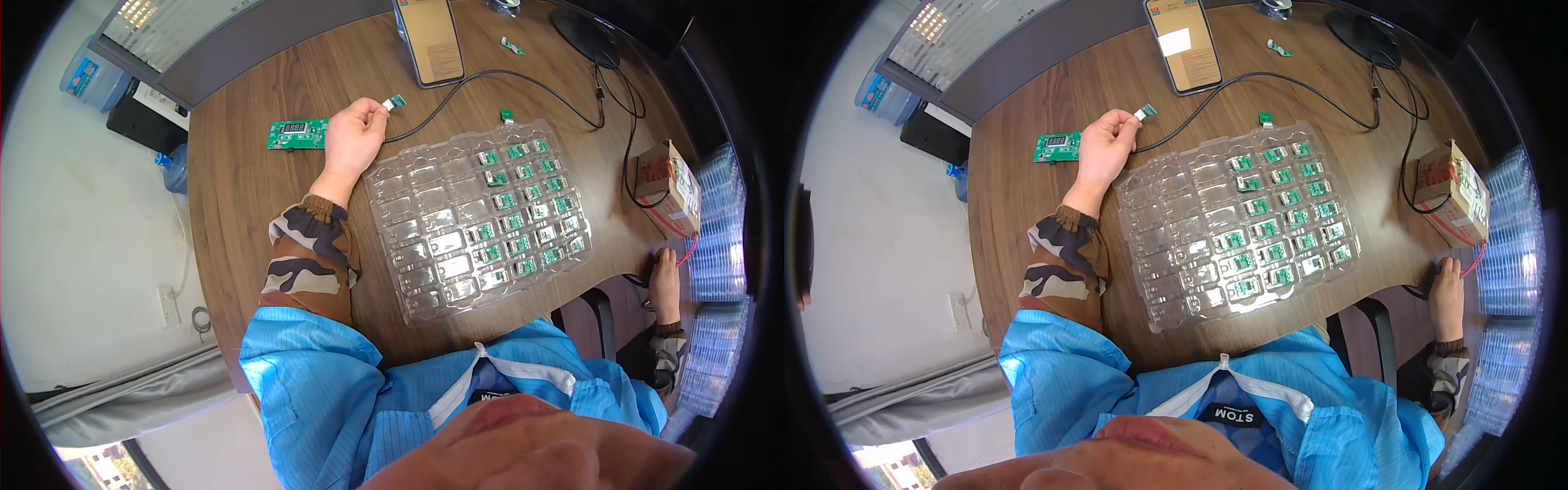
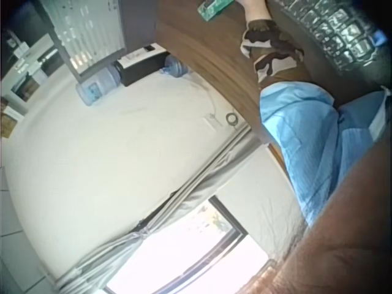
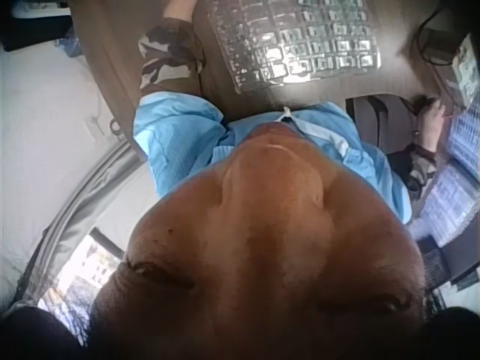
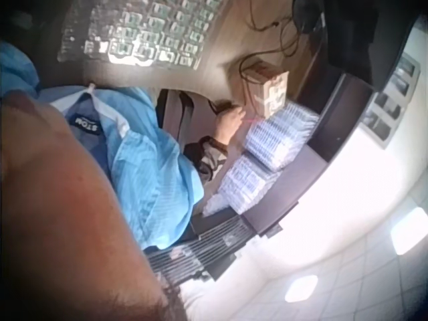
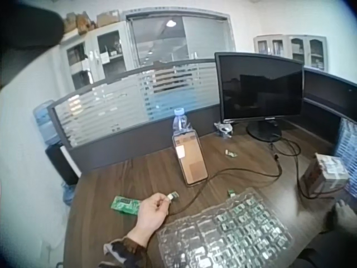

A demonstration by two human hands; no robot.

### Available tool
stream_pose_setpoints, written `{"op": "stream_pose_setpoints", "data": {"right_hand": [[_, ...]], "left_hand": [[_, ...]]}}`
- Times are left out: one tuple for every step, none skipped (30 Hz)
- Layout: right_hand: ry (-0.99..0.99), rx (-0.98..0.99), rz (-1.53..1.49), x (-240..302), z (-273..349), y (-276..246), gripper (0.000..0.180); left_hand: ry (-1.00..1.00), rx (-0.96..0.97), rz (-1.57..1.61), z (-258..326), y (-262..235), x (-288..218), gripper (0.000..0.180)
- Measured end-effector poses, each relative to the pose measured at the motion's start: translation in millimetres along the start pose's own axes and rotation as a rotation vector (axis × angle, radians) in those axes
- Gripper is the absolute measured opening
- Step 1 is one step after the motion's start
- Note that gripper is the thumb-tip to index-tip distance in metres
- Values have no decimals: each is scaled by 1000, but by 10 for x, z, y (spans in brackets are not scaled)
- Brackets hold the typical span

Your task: Sorting small green printed circuit boards (PCBs) and placing them into a plastic organizer tray.

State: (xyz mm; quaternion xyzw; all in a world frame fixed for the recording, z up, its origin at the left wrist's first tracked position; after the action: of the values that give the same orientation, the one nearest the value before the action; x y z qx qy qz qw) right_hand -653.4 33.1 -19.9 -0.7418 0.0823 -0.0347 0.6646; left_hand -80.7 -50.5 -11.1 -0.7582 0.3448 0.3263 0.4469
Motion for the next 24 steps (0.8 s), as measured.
{"op": "stream_pose_setpoints", "data": {"right_hand": [[8,20,16,0,-7,-2,22],[16,39,32,2,-16,-10,23],[24,58,49,6,-26,-28,23],[29,58,54,27,-17,-80,23],[10,44,94,89,3,-187,24],[-11,30,133,177,19,-324,25],[-32,16,169,287,14,-472,27],[-52,1,206,411,3,-627,28],[-6,20,285,588,-68,-837,26],[29,44,355,830,-198,-1011,24],[26,45,356,1115,-260,-1198,24],[-172,32,220,1479,-312,-1367,19],[-380,21,87,1843,-404,-1469,14],[-519,-66,-29,2084,-501,-1486,11],[-570,-50,-85,2404,-579,-1569,11],[-689,-129,-146,2630,-694,-1565,12],[-813,-206,-208,2854,-832,-1479,13],[-913,-307,-285,3072,-976,-1385,16],[-971,-404,-326,3288,-1124,-1314,18],[-1029,-503,-366,3482,-1249,-1268,20],[-1060,-597,-338,3623,-1365,-1211,23],[-1031,-636,-326,3723,-1486,-1119,24],[-1004,-670,-321,3803,-1595,-1021,24],[-1019,-669,-329,3917,-1628,-985,24]], "left_hand": [[1,0,4,-1,0,3,13],[3,-1,9,-1,-1,7,13],[4,-3,15,0,-3,13,13],[5,0,21,3,1,15,13],[4,1,22,6,4,17,13],[3,0,21,9,8,13,13],[3,0,18,-4,18,8,13],[5,-1,16,-18,29,0,13],[6,-2,18,-25,30,-9,13],[-1,-4,4,-12,15,-16,12],[-7,-4,1,-1,3,-13,12],[-15,-6,-5,15,-19,-12,12],[-32,-15,-10,51,-65,28,12],[-26,-14,5,37,-47,28,12],[-16,-17,-1,37,-48,13,12],[-1,-16,-3,29,-29,-10,11],[11,-18,-7,30,-21,-24,11],[20,-16,-13,27,-21,-41,11],[24,-15,-14,20,-20,-53,11],[22,-16,-21,26,-21,-68,11],[23,-12,-23,18,2,-74,11],[25,-6,-24,2,34,-78,11],[21,0,-32,-19,62,-63,11],[12,-12,-39,9,22,-49,11]]}}
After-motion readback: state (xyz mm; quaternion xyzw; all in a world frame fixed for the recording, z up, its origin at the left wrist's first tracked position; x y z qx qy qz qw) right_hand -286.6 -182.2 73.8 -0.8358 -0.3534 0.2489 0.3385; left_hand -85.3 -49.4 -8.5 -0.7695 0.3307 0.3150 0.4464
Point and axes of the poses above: each hand's wrist, its own z-axis away from the middle knuckle, its own y-axis out of the palm, x = y × z, the point moved 3 cm from there along -z, towards the middle knuckle, and after that the axes turned 8 degrees about y, right-handed, at the moved point
